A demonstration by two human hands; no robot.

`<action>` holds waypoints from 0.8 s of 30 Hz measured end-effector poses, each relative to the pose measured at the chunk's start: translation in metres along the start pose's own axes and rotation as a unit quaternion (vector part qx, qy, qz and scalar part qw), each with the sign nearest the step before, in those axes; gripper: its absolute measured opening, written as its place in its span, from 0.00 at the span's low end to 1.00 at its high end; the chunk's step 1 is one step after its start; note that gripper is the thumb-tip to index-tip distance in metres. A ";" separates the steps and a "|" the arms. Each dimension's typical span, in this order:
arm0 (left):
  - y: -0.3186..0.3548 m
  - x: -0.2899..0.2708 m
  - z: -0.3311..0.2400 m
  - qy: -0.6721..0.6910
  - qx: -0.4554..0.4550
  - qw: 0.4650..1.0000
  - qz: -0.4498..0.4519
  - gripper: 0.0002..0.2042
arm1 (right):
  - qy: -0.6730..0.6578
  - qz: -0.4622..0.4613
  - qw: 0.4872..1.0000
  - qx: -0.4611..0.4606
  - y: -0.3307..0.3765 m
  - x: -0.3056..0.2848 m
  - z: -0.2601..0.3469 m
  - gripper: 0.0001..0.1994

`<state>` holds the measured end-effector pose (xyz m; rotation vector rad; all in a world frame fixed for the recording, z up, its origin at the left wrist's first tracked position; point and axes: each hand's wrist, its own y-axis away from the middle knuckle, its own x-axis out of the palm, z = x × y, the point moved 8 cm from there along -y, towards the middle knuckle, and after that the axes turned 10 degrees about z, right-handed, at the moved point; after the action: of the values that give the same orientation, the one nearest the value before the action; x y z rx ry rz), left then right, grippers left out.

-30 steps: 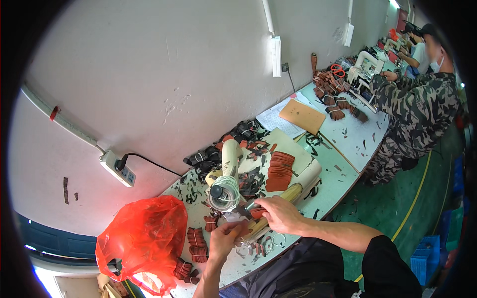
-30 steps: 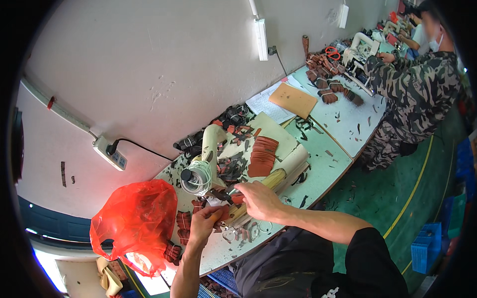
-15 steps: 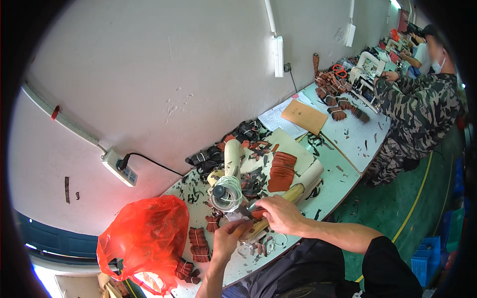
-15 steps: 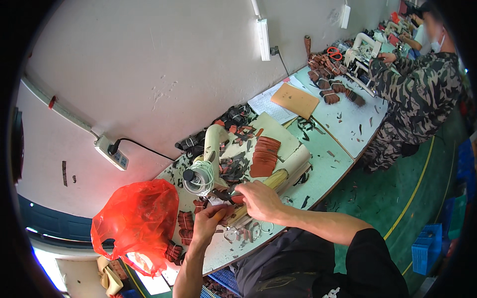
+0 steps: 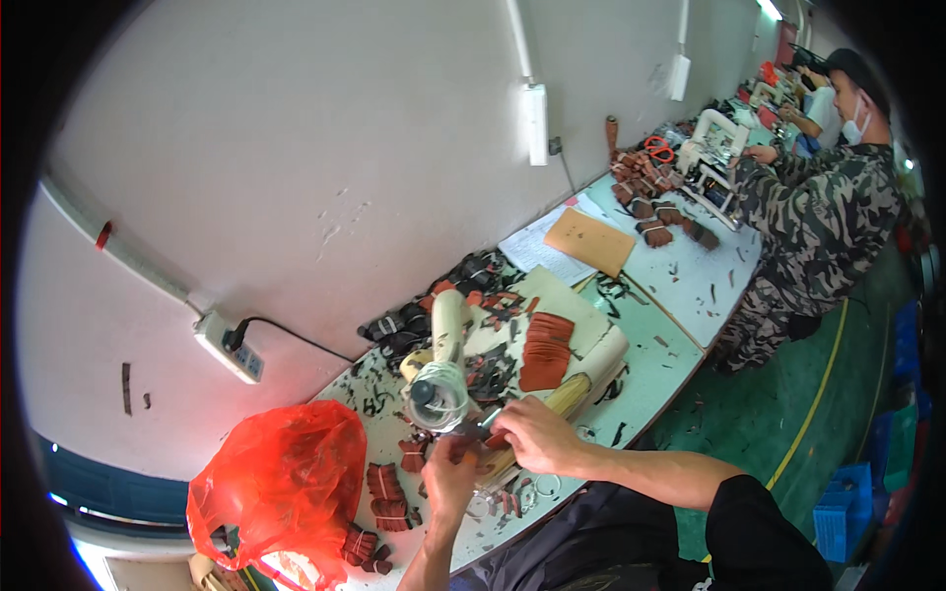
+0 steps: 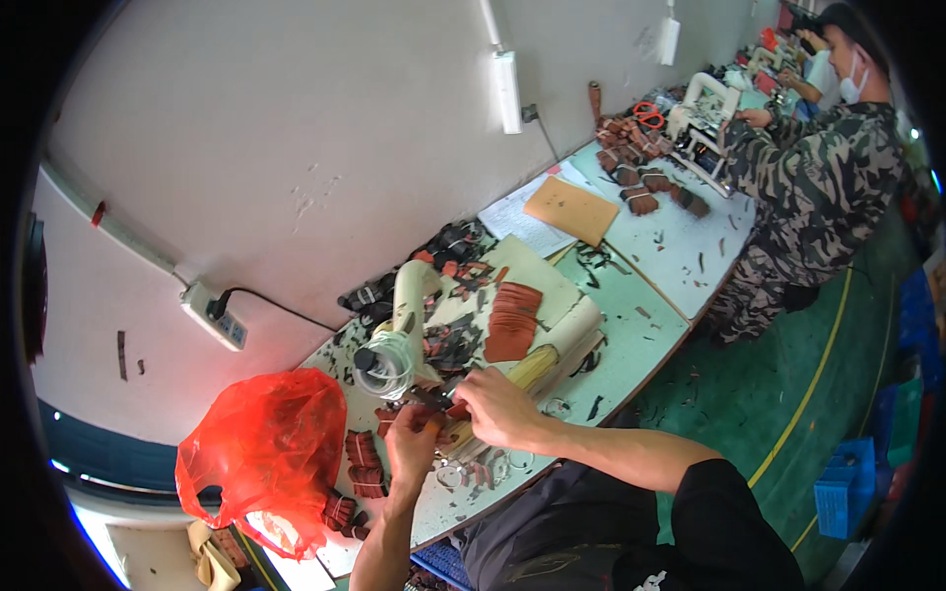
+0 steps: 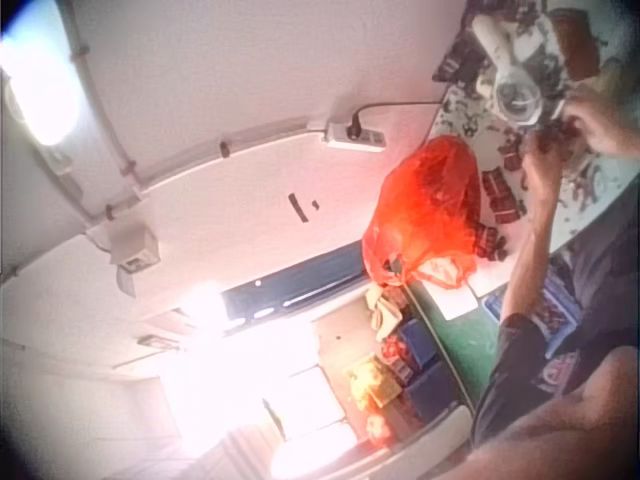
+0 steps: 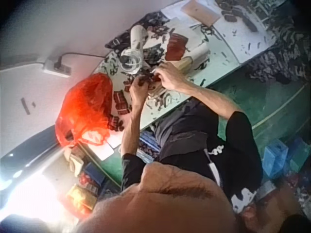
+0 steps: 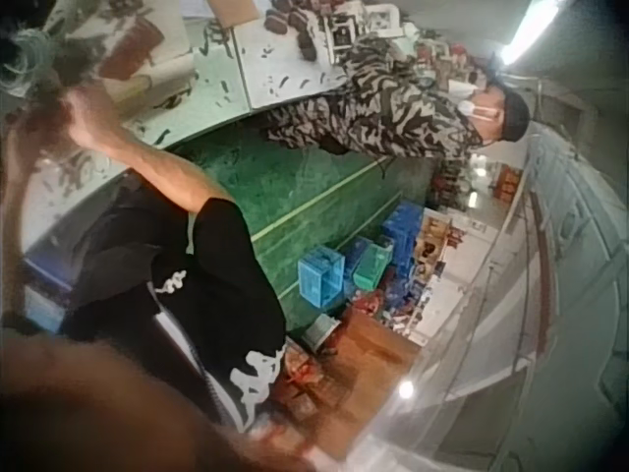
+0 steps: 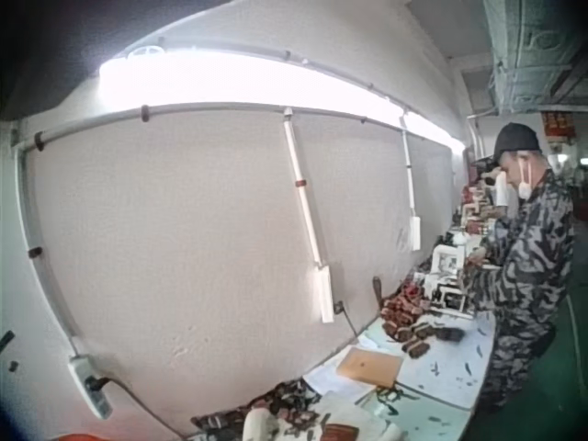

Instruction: The person skives the edges of leather pieces using a skiving machine at an industrial workstation.

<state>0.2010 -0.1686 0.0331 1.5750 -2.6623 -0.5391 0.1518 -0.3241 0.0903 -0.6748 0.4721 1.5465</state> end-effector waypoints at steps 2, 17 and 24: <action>0.006 -0.011 0.007 -0.002 0.004 1.000 -0.010 0.07 | 0.046 0.024 0.998 0.030 0.001 -0.005 0.003 0.11; 0.044 -0.042 0.022 0.015 -0.065 0.997 -0.032 0.07 | 0.247 -0.076 0.962 0.089 -0.010 -0.066 -0.037 0.27; 0.058 -0.044 0.027 0.050 -0.066 0.996 -0.045 0.08 | 0.167 0.084 0.964 0.190 -0.034 -0.068 -0.077 0.42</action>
<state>0.1690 -0.0974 0.0318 1.6435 -2.4409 -0.6073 0.1958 -0.4226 0.0822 -0.6058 1.0737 1.4458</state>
